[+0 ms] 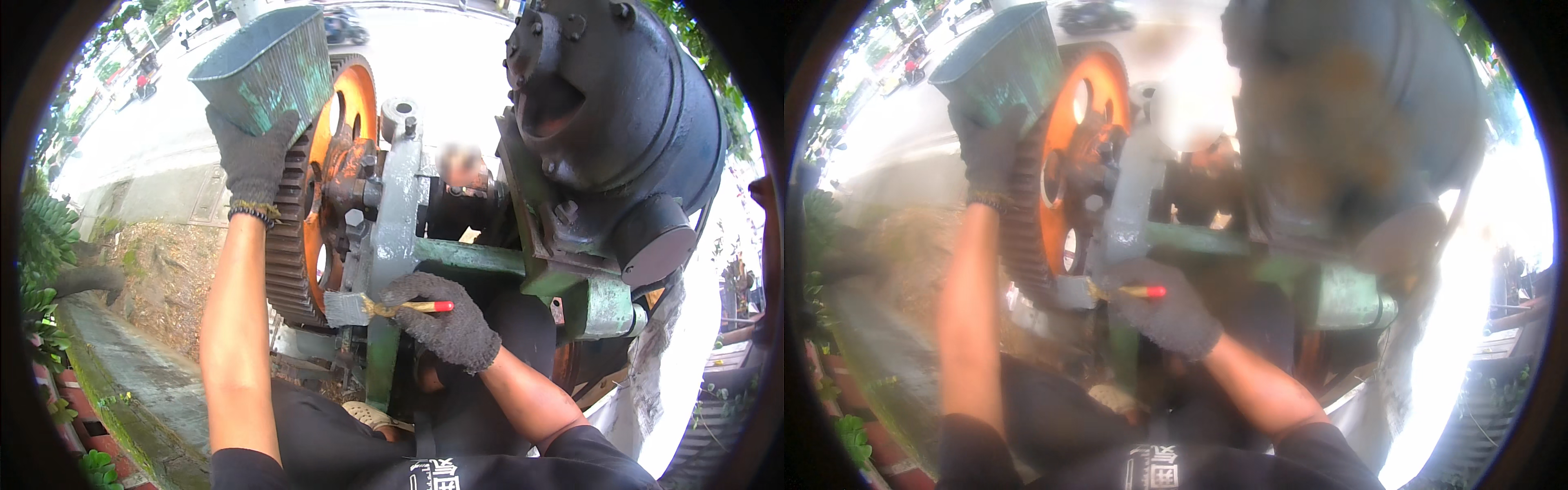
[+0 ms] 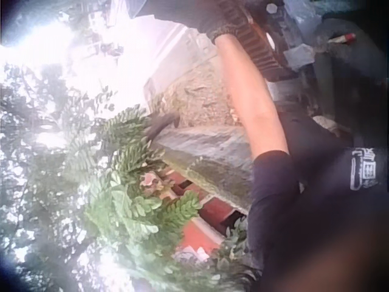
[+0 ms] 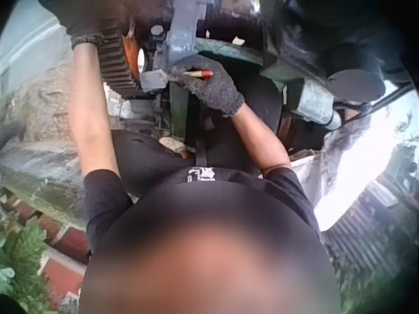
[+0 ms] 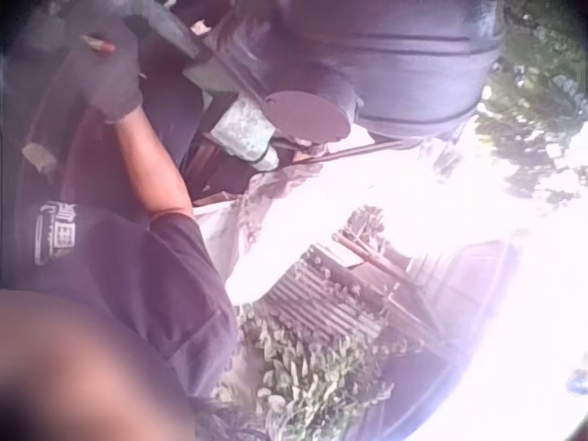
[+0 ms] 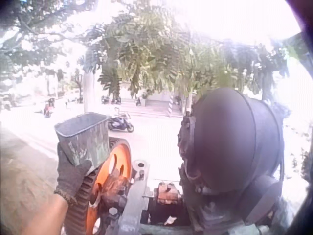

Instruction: The person paints a large green metal gear and its housing with a brush, dipping the brush into a container of paint held in the other hand. The camera is mounted on the rotating gear, causing the view to spin continuously.

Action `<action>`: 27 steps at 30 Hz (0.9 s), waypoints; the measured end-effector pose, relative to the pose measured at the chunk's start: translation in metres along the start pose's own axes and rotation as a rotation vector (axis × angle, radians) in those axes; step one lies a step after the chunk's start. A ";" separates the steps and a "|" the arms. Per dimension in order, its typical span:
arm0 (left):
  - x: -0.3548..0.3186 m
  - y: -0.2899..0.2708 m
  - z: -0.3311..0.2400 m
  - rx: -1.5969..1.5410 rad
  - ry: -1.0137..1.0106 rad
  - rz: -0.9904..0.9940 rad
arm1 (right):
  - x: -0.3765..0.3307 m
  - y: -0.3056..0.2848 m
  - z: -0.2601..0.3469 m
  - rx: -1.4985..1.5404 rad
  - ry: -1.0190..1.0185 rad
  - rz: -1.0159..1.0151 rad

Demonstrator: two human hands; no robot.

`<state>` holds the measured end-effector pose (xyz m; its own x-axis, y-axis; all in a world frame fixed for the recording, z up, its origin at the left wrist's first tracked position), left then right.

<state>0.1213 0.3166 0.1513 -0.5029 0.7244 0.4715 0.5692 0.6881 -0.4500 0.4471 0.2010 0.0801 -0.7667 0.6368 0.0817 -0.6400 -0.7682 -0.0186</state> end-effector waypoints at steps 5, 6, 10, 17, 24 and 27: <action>-0.035 -0.023 0.004 -0.117 0.106 0.066 | -0.001 -0.004 0.002 -0.091 -0.027 0.002; -0.045 -0.028 0.008 -0.084 0.090 0.090 | -0.001 -0.003 0.000 -0.108 -0.050 0.000; -0.069 -0.036 0.023 -0.145 0.069 0.103 | -0.002 0.000 0.006 -0.042 0.035 -0.044; -0.078 -0.016 0.033 -0.286 -0.001 -0.013 | -0.020 -0.013 0.049 -0.082 0.100 -0.140; -0.095 -0.056 0.000 -0.043 0.148 0.018 | -0.049 -0.029 0.127 -0.344 -0.307 -0.480; -0.126 -0.080 0.003 0.312 0.342 0.149 | -0.056 -0.064 0.165 -0.723 -0.395 -0.585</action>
<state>0.1375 0.1705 0.1253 -0.1583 0.7966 0.5834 0.3702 0.5956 -0.7129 0.5396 0.2036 0.2414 -0.3348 0.7322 0.5932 -0.8879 -0.0344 -0.4587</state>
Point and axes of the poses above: each hand's wrist, its own x-axis towards the middle knuckle, its own y-axis out of the palm, z = x × y, the point moved 2 cm from there along x, towards the middle knuckle, and after that the axes turned 12 degrees about z, right-handed, at the moved point
